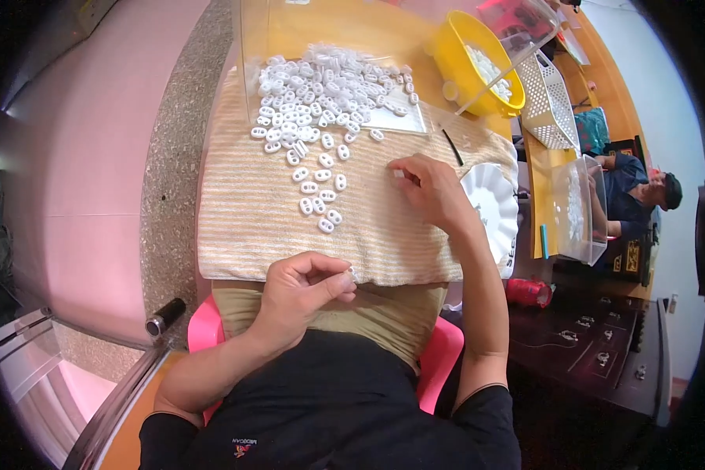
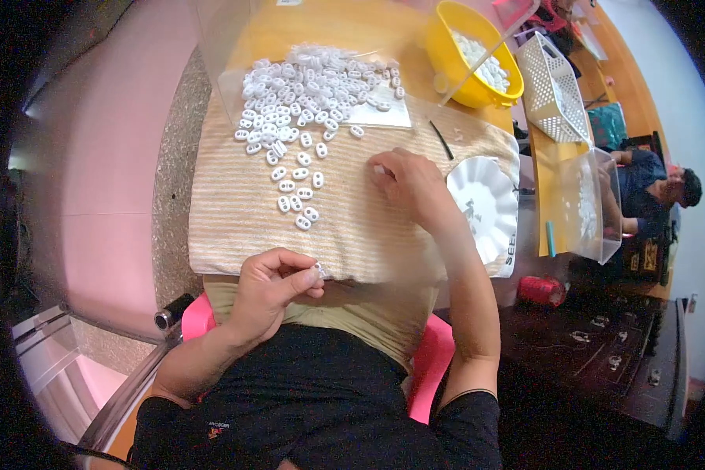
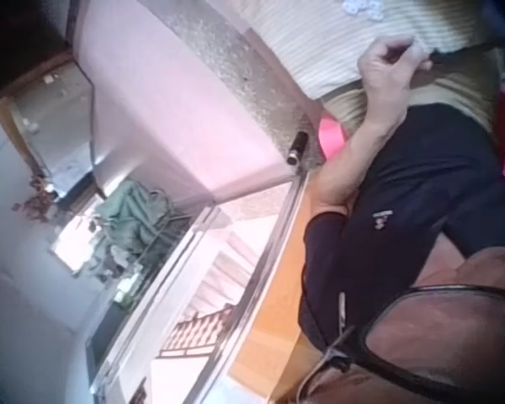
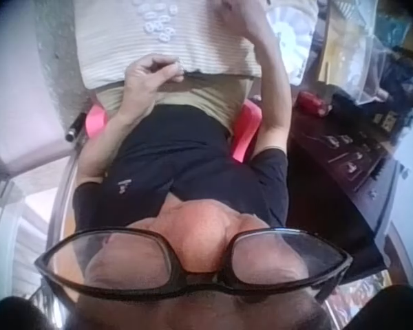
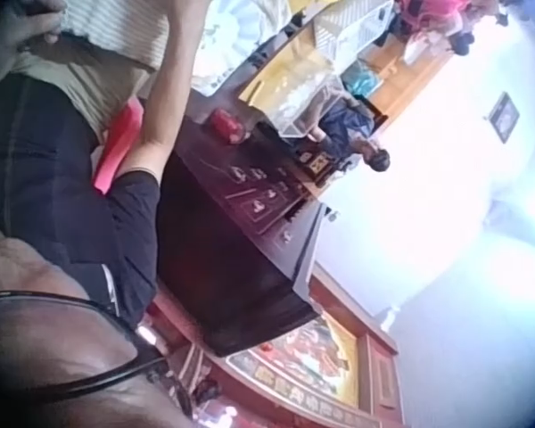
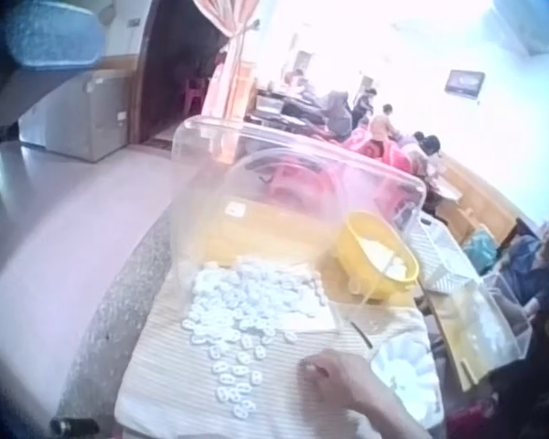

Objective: Inspecting and sorting small white plastic components at a workshop workbench.

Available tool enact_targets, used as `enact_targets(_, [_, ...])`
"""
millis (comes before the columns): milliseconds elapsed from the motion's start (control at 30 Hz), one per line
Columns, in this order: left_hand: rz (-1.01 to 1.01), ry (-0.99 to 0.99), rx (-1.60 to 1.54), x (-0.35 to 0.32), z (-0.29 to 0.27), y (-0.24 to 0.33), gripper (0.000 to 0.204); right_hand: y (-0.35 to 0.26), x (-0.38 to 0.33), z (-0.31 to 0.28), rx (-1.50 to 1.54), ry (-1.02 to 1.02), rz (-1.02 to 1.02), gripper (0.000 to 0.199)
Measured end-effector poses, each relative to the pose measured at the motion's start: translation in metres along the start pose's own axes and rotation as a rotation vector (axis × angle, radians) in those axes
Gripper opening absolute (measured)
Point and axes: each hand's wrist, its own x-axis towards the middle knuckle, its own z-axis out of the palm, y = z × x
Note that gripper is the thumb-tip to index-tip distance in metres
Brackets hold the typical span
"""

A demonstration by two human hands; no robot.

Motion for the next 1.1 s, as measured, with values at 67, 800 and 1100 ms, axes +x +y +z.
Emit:
enact_targets(67, [0.016, 0.035, 0.0, 0.002, 0.002, 0.003, 0.013, -0.006, -0.004, -0.008, -0.03, -0.183, 0.081, 0.018])
enact_targets(800, [-0.002, 0.08, -0.078, 0.053, 0.027, 0.02, 0.014, -0.013, -0.063, 0.016, 0.95, -0.035, 0.264, 0.029])
enact_targets(1100, [-0.057, 0.062, -0.06, 0.059, 0.023, 0.014, 0.015, -0.014, -0.065, 0.021, 1.029, -0.023, 0.254, 0.03])
